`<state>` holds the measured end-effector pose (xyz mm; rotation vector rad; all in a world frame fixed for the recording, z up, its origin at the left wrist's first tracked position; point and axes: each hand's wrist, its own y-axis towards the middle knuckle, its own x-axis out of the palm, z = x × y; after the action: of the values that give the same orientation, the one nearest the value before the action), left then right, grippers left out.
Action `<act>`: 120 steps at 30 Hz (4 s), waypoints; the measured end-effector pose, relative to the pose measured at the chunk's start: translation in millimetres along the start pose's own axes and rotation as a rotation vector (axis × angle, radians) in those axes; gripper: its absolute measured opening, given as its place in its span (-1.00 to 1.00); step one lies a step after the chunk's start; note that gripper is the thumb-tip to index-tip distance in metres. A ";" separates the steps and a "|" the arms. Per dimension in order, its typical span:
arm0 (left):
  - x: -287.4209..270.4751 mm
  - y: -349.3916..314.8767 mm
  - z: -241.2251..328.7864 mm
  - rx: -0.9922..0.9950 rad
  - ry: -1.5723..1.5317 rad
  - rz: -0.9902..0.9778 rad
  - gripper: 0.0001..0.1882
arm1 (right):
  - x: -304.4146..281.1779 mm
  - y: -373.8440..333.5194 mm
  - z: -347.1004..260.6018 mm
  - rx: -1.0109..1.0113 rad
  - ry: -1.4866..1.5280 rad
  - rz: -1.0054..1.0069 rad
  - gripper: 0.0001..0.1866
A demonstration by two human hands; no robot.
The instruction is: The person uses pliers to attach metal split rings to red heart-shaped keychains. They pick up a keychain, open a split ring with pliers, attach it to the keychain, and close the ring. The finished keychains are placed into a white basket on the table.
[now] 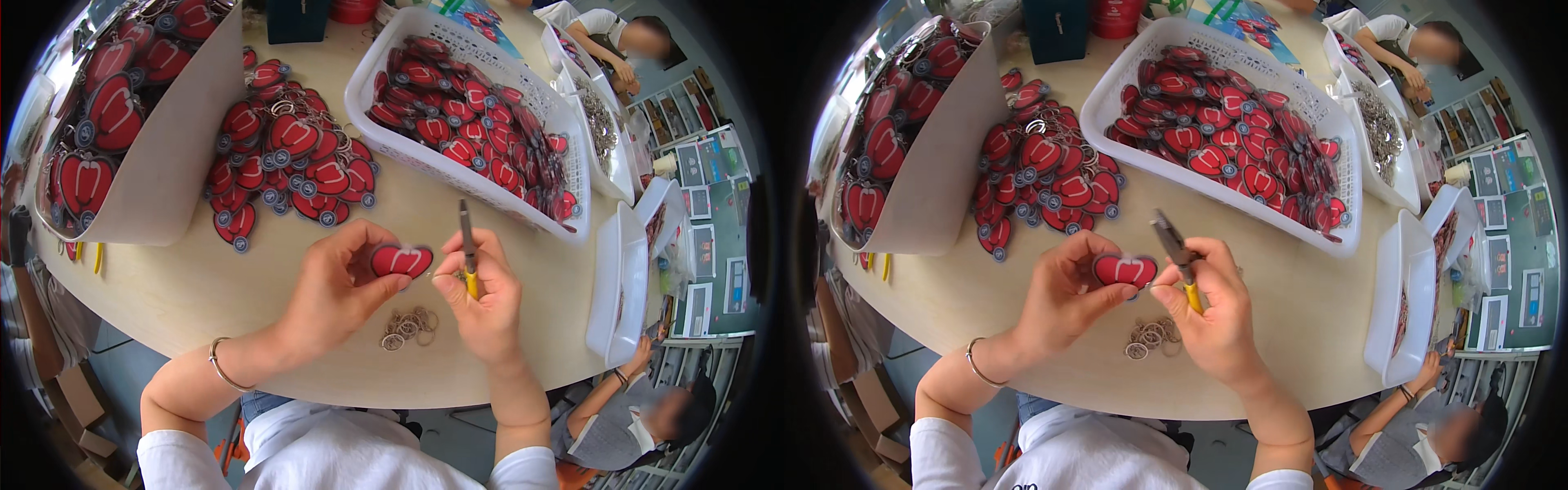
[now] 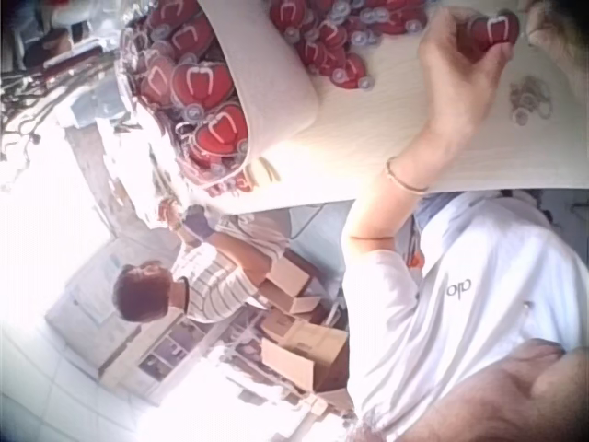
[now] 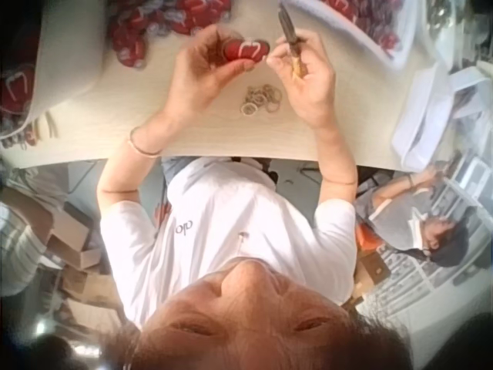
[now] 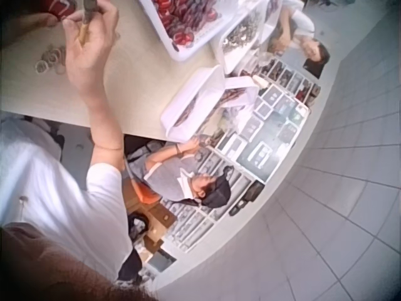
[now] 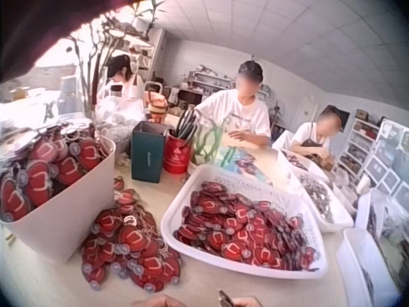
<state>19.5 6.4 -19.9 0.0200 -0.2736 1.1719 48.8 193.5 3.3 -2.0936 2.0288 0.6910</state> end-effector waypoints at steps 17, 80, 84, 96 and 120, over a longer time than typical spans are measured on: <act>5.5 -4.0 6.7 0.273 0.417 -0.074 -0.90 | -9.3 0.7 1.3 0.036 -0.083 -0.140 -0.85; 5.6 -10.1 -7.1 0.608 0.278 -0.234 -0.81 | -25.6 2.9 -36.0 0.078 0.225 -0.194 -0.82; 4.6 -10.0 -5.8 0.619 0.235 -0.234 -0.82 | -22.1 4.5 -44.8 0.078 0.243 -0.183 -0.79; 3.4 -11.9 0.6 0.538 0.134 -0.204 -0.85 | -19.9 4.1 -61.0 0.066 0.273 -0.154 -0.75; -8.9 -6.5 8.7 0.960 0.374 -0.094 -0.81 | -28.3 -7.4 -56.5 -0.112 -0.087 -0.110 -0.65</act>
<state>20.5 -5.5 -12.7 0.6395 0.6293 1.0950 69.1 196.5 63.5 -2.1747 1.8550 0.8792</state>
